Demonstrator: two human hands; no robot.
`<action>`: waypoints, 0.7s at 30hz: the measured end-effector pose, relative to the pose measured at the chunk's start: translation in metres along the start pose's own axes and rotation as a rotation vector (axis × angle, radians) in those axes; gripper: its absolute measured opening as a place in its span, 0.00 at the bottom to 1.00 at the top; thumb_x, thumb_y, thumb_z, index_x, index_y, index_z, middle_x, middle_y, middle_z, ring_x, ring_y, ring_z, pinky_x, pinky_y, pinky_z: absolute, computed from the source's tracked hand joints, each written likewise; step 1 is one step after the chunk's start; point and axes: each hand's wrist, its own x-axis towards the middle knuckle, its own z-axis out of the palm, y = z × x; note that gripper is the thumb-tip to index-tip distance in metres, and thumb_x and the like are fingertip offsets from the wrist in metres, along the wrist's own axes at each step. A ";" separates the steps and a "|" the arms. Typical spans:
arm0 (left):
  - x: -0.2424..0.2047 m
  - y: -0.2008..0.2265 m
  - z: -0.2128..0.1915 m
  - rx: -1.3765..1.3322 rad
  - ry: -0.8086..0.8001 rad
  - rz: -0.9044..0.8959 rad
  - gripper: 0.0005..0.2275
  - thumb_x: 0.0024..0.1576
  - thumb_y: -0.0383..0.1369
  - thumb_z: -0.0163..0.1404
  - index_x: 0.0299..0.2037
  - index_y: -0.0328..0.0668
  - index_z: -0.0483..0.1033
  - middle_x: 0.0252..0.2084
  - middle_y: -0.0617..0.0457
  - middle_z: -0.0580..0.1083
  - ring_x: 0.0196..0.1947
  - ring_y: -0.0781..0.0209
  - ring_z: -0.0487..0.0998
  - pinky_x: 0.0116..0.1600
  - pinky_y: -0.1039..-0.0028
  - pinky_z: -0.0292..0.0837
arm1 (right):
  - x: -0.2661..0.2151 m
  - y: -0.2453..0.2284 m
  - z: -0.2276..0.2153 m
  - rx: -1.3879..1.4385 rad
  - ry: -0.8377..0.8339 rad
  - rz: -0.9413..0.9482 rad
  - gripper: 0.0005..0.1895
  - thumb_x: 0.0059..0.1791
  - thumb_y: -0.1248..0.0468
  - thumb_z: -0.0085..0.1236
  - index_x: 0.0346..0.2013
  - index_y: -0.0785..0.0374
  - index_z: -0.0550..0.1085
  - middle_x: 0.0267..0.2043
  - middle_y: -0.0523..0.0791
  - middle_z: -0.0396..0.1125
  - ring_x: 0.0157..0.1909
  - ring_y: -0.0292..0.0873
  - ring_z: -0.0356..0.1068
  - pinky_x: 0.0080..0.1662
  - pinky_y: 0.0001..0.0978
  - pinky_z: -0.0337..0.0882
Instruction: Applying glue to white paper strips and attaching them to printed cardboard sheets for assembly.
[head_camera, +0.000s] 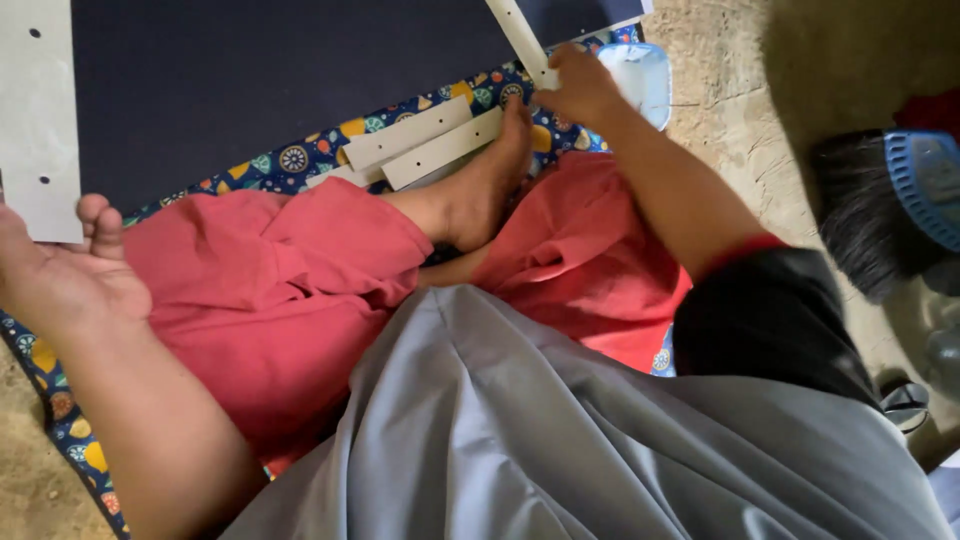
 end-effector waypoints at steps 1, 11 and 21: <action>-0.001 0.002 -0.004 -0.027 -0.010 0.006 0.27 0.55 0.43 0.48 0.62 0.34 0.71 0.48 0.48 0.79 0.32 0.71 0.81 0.36 0.88 0.80 | 0.008 -0.011 0.010 -0.126 -0.056 0.100 0.28 0.46 0.52 0.68 0.52 0.68 0.72 0.48 0.53 0.70 0.42 0.58 0.74 0.45 0.47 0.73; 0.021 -0.015 -0.039 -0.331 -0.069 -0.070 0.12 0.59 0.35 0.53 0.50 0.47 0.69 0.51 0.39 0.76 0.34 0.49 0.81 0.36 0.69 0.80 | 0.033 0.006 0.046 -0.301 -0.081 0.265 0.35 0.44 0.55 0.71 0.55 0.75 0.67 0.48 0.60 0.68 0.46 0.62 0.74 0.46 0.50 0.77; 0.021 0.011 -0.107 -0.302 -0.076 0.110 0.10 0.61 0.39 0.53 0.48 0.45 0.73 0.44 0.45 0.80 0.33 0.55 0.85 0.37 0.73 0.82 | -0.008 -0.034 0.018 -0.264 -0.184 0.431 0.54 0.49 0.51 0.66 0.67 0.93 0.47 0.47 0.66 0.72 0.48 0.66 0.74 0.48 0.50 0.73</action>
